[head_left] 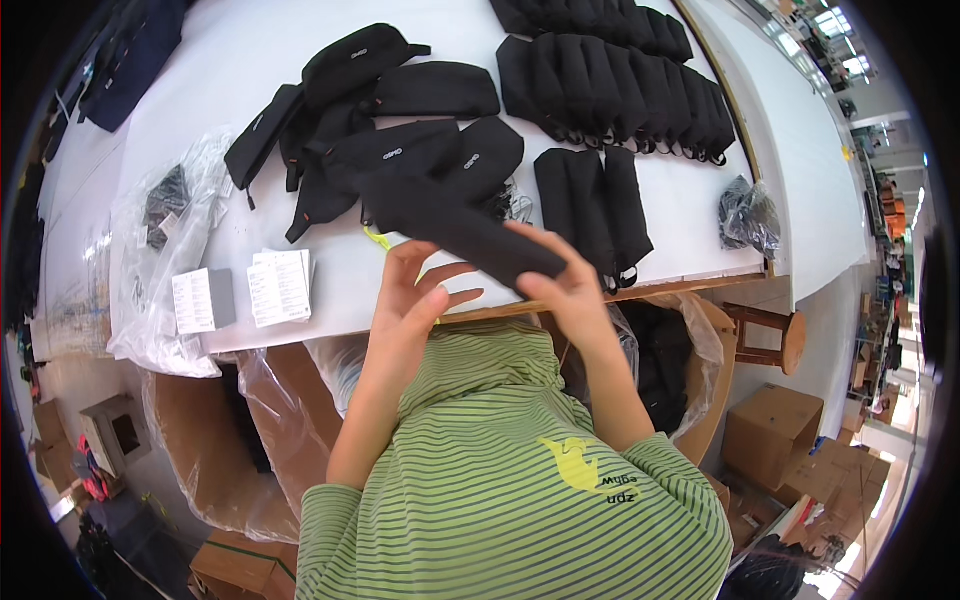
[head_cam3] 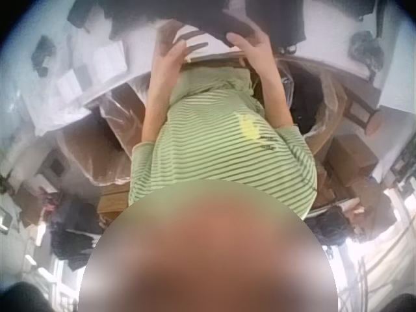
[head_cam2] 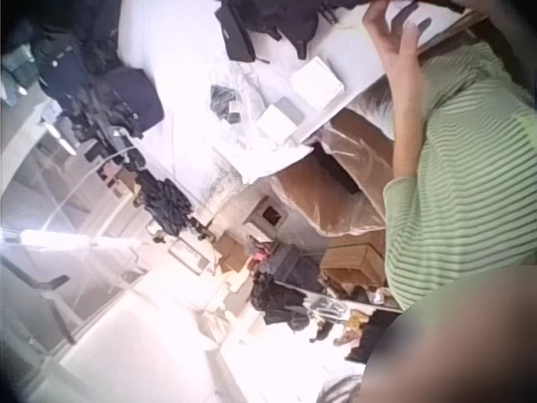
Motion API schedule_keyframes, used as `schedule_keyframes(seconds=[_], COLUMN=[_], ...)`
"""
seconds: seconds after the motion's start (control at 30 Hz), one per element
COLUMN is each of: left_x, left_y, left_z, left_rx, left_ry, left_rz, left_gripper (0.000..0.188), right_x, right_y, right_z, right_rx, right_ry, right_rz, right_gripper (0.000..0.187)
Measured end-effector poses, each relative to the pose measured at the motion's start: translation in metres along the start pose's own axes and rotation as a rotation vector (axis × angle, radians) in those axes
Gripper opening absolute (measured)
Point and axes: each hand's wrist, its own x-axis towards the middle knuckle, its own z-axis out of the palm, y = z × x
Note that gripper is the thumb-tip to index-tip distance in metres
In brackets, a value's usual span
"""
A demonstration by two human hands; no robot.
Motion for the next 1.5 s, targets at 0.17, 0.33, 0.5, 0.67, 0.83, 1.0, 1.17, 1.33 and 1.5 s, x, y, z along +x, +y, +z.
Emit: schedule_keyframes(seconds=[0.17, 0.33, 0.5, 0.67, 0.83, 1.0, 1.17, 1.33, 1.5], left_x=[0.022, 0.084, 0.128, 0.124, 0.133, 0.131, 0.143, 0.146, 0.123], left_y=[0.004, -0.045, -0.099, -0.075, -0.066, -0.082, -0.097, -0.096, -0.061], left_z=[0.002, 0.053, 0.057, 0.06, 0.049, 0.065, 0.071, 0.073, 0.059], left_rx=[0.514, 1.164, 1.618, 1.156, 1.077, 1.312, 1.407, 1.216, 0.877], left_ry=[-0.299, -0.526, -0.51, -0.805, -0.625, -0.578, -0.597, -0.537, -0.467], left_rz=[0.053, 0.428, 0.718, 0.284, 0.287, 0.481, 0.636, 0.572, 0.342], left_gripper=[0.022, 0.027, 0.05, 0.039, 0.033, 0.017, 0.012, 0.01, 0.011], right_x=[-0.013, -0.016, -0.021, -0.034, -0.033, -0.03, -0.031, -0.032, -0.028], right_y=[0.017, 0.051, 0.037, 0.04, 0.033, 0.033, 0.035, 0.03, 0.054], right_z=[-0.1, -0.152, -0.143, -0.155, -0.151, -0.145, -0.141, -0.138, -0.149], right_rx=[0.024, -0.553, -0.824, -0.976, -0.914, -0.89, -0.855, -0.802, -1.012], right_ry=[0.698, 0.832, 0.619, 0.688, 0.734, 0.766, 0.742, 0.718, 0.737], right_rz=[-0.058, 0.303, 0.48, 0.382, 0.388, 0.305, 0.286, 0.331, 0.192], right_gripper=[0.044, 0.055, 0.053, 0.048, 0.043, 0.039, 0.039, 0.041, 0.047])
